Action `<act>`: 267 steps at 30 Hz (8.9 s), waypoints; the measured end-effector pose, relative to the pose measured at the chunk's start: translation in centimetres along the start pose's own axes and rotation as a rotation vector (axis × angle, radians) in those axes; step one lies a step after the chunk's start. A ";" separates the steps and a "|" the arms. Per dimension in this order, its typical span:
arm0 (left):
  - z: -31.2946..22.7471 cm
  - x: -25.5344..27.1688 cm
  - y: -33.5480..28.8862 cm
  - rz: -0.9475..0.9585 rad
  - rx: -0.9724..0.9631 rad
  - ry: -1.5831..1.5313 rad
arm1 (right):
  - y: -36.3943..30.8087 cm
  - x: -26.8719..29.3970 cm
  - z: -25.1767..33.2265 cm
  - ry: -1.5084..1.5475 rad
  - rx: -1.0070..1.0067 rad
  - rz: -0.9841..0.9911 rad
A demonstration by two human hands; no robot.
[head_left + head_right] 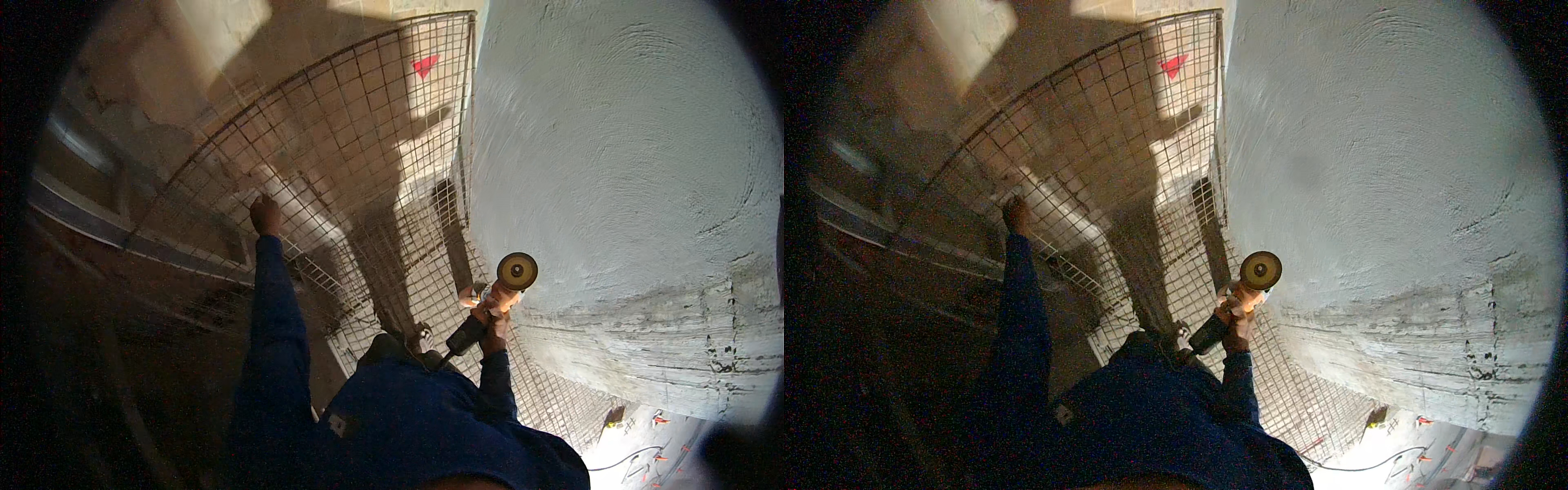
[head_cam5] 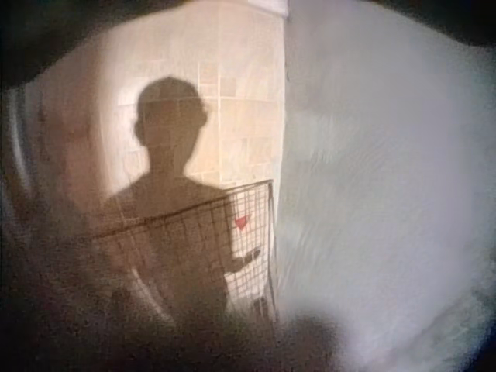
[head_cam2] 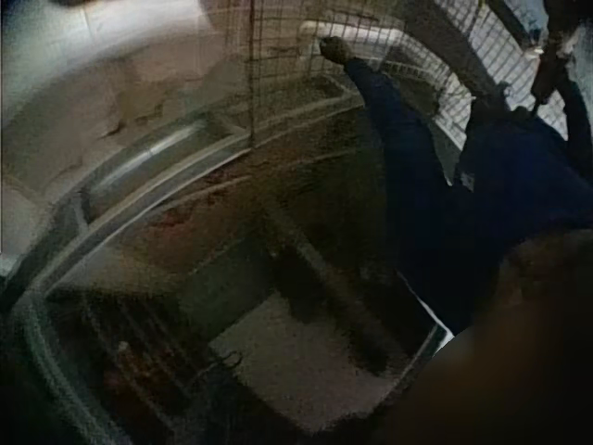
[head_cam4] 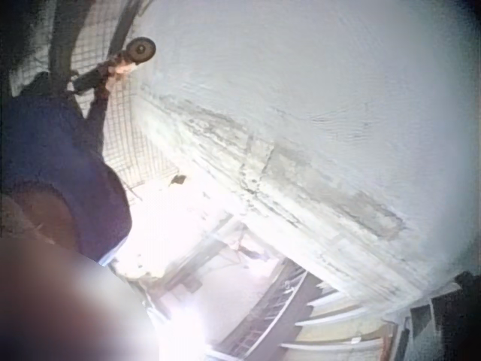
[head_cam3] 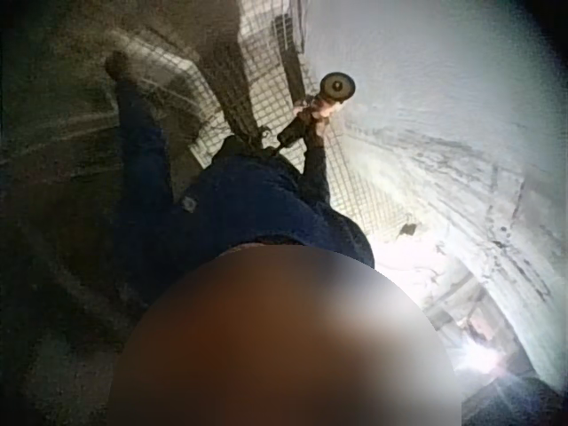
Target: The person uses an angle grinder to cut a metal wire mesh attached to a wall. They reposition the mesh and continue cutting along its edge, producing sparks. The person then removes a cut section of the mesh by hand.
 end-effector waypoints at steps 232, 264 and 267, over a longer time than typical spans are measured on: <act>3.8 39.9 -13.2 -0.529 -0.324 0.777 | 17.9 -35.0 -12.3 -0.852 0.297 0.556; 2.0 40.2 -13.1 -0.581 -0.244 0.946 | 17.0 -35.4 -11.8 -0.854 0.249 0.588; -1.2 40.0 -12.5 -0.599 -0.420 0.467 | 17.7 -35.5 -12.2 -0.748 0.255 0.579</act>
Point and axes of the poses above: each hand's wrist, its own y-axis towards the middle knuckle, its own x-axis out of the back of the hand, z = x × y, the point moved 3 cm from there along y, towards the middle knuckle, and after that the axes turned 11 degrees about -x, right-handed, at the moved point
